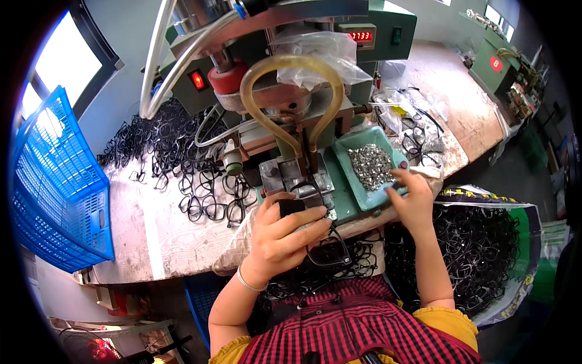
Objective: The person repeatedly picks up black eyeglass frames from a pile, places them into a green machine, and presses a lever to attach small metal screws. The person then removes the assembled frames and places them on the table. The process is repeated continuously.
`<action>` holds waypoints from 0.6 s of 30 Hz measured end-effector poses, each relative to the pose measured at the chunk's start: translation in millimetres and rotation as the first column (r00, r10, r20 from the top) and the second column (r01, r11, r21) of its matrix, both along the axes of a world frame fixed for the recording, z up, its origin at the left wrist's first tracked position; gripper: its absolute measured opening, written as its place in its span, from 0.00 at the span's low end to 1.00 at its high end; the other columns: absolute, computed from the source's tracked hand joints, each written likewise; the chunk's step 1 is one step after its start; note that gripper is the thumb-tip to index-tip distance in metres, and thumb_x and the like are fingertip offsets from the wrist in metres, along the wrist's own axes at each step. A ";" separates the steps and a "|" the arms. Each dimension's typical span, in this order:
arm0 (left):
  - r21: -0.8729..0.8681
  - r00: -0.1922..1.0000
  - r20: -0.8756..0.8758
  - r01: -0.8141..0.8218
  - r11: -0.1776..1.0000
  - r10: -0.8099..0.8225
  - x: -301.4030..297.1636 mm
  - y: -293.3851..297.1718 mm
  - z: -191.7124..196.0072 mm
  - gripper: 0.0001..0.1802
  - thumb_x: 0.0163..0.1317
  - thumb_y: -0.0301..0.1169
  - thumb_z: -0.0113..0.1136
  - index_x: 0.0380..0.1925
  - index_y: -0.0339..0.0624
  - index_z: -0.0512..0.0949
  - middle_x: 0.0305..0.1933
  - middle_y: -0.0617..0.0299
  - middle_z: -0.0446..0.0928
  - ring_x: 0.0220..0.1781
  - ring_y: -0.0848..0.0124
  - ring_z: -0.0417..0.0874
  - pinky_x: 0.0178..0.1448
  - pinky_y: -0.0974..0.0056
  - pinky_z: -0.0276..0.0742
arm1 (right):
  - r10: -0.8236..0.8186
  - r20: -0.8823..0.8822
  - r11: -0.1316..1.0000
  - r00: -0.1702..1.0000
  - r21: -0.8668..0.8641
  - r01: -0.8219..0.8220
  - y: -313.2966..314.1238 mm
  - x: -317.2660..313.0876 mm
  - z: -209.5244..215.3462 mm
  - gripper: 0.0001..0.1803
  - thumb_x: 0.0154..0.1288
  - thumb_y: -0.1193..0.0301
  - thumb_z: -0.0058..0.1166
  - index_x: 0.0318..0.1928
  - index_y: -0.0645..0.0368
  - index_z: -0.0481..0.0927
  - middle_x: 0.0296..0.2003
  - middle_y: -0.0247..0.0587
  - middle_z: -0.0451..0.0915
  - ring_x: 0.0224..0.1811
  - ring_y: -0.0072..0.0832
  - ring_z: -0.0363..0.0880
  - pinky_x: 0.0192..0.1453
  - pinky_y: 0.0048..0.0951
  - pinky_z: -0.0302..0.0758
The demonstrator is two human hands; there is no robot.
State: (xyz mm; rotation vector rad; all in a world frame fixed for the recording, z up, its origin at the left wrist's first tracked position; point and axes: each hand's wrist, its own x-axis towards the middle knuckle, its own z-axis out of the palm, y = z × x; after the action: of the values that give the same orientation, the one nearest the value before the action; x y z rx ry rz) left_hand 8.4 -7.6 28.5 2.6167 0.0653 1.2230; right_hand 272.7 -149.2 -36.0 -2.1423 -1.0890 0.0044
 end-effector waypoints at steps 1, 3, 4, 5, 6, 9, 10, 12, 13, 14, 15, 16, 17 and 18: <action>0.001 1.000 0.004 0.000 1.000 0.000 1.2 1.0 0.1 0.13 0.49 0.28 0.76 0.37 0.49 0.89 0.45 0.65 0.87 0.43 0.61 0.83 0.53 0.51 0.80 | 0.054 0.125 0.996 0.991 -0.075 -0.045 -3.1 -5.4 -1.6 0.22 0.53 0.68 0.72 0.49 0.57 0.83 0.36 0.45 0.83 0.44 0.43 0.80 0.51 0.43 0.76; -0.013 1.000 0.007 -0.003 1.000 0.003 1.4 -0.3 -0.8 0.13 0.50 0.27 0.76 0.38 0.49 0.89 0.45 0.64 0.87 0.43 0.60 0.84 0.54 0.52 0.79 | 0.042 0.269 0.996 0.962 0.068 -0.062 14.9 -6.8 -24.5 0.20 0.53 0.68 0.72 0.47 0.59 0.83 0.36 0.46 0.83 0.45 0.45 0.80 0.51 0.44 0.76; -0.013 1.000 0.005 -0.023 1.000 0.023 -0.8 -2.3 -0.3 0.13 0.50 0.27 0.76 0.38 0.49 0.88 0.46 0.64 0.87 0.43 0.60 0.84 0.54 0.52 0.79 | 0.031 0.242 0.993 0.970 0.103 -0.057 30.0 -5.0 -34.7 0.19 0.54 0.69 0.71 0.46 0.60 0.83 0.37 0.47 0.83 0.45 0.46 0.80 0.51 0.44 0.76; -0.013 0.999 0.004 -0.046 0.999 0.046 -2.5 -5.2 -0.9 0.14 0.50 0.27 0.76 0.39 0.49 0.88 0.46 0.64 0.87 0.43 0.60 0.84 0.54 0.52 0.79 | 0.024 0.214 0.989 0.977 0.137 -0.054 44.8 -3.1 -40.4 0.18 0.54 0.70 0.70 0.46 0.60 0.83 0.37 0.48 0.83 0.45 0.47 0.80 0.50 0.45 0.76; -0.031 0.995 -0.006 -0.102 0.994 0.101 -5.2 -12.8 -5.3 0.14 0.51 0.26 0.75 0.40 0.48 0.88 0.48 0.62 0.87 0.46 0.58 0.84 0.59 0.51 0.78 | 0.021 0.246 0.984 0.969 0.165 -0.063 56.3 -1.9 -41.5 0.15 0.56 0.71 0.68 0.44 0.61 0.83 0.37 0.49 0.83 0.44 0.49 0.80 0.50 0.45 0.76; -0.134 0.993 0.050 -0.103 0.986 0.111 -17.2 -35.9 -17.6 0.23 0.50 0.25 0.75 0.49 0.42 0.83 0.55 0.52 0.84 0.58 0.50 0.84 0.65 0.49 0.77 | -0.045 0.181 0.982 0.983 0.189 0.010 69.6 -7.0 -38.2 0.08 0.56 0.73 0.66 0.38 0.58 0.84 0.33 0.46 0.84 0.41 0.47 0.81 0.48 0.45 0.76; -0.157 0.991 0.054 -0.113 0.981 0.123 -31.1 -43.7 -29.2 0.26 0.50 0.25 0.76 0.52 0.40 0.80 0.57 0.47 0.83 0.59 0.46 0.84 0.64 0.48 0.78 | -0.028 0.222 0.984 0.975 0.176 -0.012 68.6 -5.7 -40.4 0.05 0.57 0.74 0.65 0.35 0.56 0.85 0.32 0.42 0.84 0.41 0.45 0.81 0.47 0.44 0.76; -0.136 0.967 0.078 -0.230 0.964 0.242 -64.9 -54.7 -31.5 0.23 0.53 0.19 0.69 0.51 0.39 0.79 0.53 0.44 0.84 0.54 0.46 0.86 0.65 0.46 0.78 | -0.017 0.277 0.970 0.961 0.238 -0.051 66.7 -5.0 -39.9 0.05 0.57 0.74 0.65 0.35 0.54 0.85 0.32 0.39 0.82 0.41 0.44 0.79 0.46 0.42 0.74; -0.143 0.927 0.146 -0.325 0.935 0.345 -80.6 -54.0 -32.5 0.20 0.56 0.16 0.60 0.51 0.36 0.78 0.48 0.45 0.85 0.50 0.51 0.86 0.64 0.47 0.79 | -0.031 0.292 0.972 0.956 0.231 -0.039 61.8 -5.4 -35.7 0.05 0.58 0.74 0.65 0.35 0.54 0.85 0.32 0.39 0.81 0.42 0.43 0.79 0.46 0.42 0.74; -0.122 0.817 0.166 -0.539 0.833 0.553 -94.8 -54.2 -27.3 0.19 0.60 0.13 0.50 0.51 0.33 0.77 0.47 0.46 0.84 0.47 0.56 0.85 0.61 0.52 0.81 | -0.017 0.280 0.971 0.960 0.233 -0.050 62.0 -4.1 -33.4 0.04 0.58 0.73 0.63 0.36 0.55 0.85 0.31 0.39 0.80 0.43 0.43 0.78 0.46 0.41 0.73; -0.175 0.711 0.311 -0.609 0.773 0.631 -100.7 -44.4 -17.8 0.17 0.64 0.12 0.46 0.50 0.30 0.76 0.49 0.48 0.83 0.48 0.59 0.85 0.60 0.56 0.80 | 0.005 0.287 0.969 0.958 0.235 -0.075 61.9 -5.0 -33.1 0.04 0.58 0.73 0.63 0.36 0.56 0.85 0.32 0.39 0.80 0.43 0.43 0.78 0.46 0.41 0.74; -0.307 0.626 0.334 -0.635 0.709 0.705 -112.7 -36.5 -11.8 0.17 0.64 0.11 0.46 0.52 0.30 0.75 0.50 0.48 0.83 0.49 0.61 0.83 0.60 0.58 0.78 | 0.024 0.292 0.964 0.956 0.246 -0.099 64.3 -5.6 -30.8 0.04 0.59 0.73 0.62 0.36 0.56 0.85 0.32 0.40 0.80 0.42 0.43 0.78 0.46 0.41 0.74; -0.327 0.608 0.371 -0.622 0.711 0.702 -116.3 -21.0 -2.8 0.13 0.66 0.14 0.54 0.49 0.30 0.77 0.48 0.50 0.83 0.51 0.63 0.82 0.58 0.60 0.76 | 0.030 0.304 0.958 0.952 0.263 -0.114 66.4 -5.2 -27.2 0.04 0.59 0.73 0.62 0.36 0.56 0.85 0.32 0.41 0.80 0.42 0.43 0.78 0.46 0.41 0.74; -0.247 0.609 0.299 -0.694 0.676 0.735 -117.4 -6.3 2.3 0.10 0.64 0.15 0.58 0.45 0.32 0.80 0.47 0.52 0.83 0.50 0.63 0.82 0.57 0.61 0.76 | 0.038 0.305 0.956 0.952 0.266 -0.124 69.8 -5.0 -26.7 0.05 0.58 0.72 0.62 0.35 0.57 0.86 0.33 0.41 0.83 0.41 0.43 0.80 0.46 0.40 0.76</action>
State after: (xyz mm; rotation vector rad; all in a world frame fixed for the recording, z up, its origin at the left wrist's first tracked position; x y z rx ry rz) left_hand -109.0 -13.8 30.8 2.2304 1.1858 1.8768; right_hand 267.7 -79.4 -62.7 -1.8754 -1.2652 -0.4240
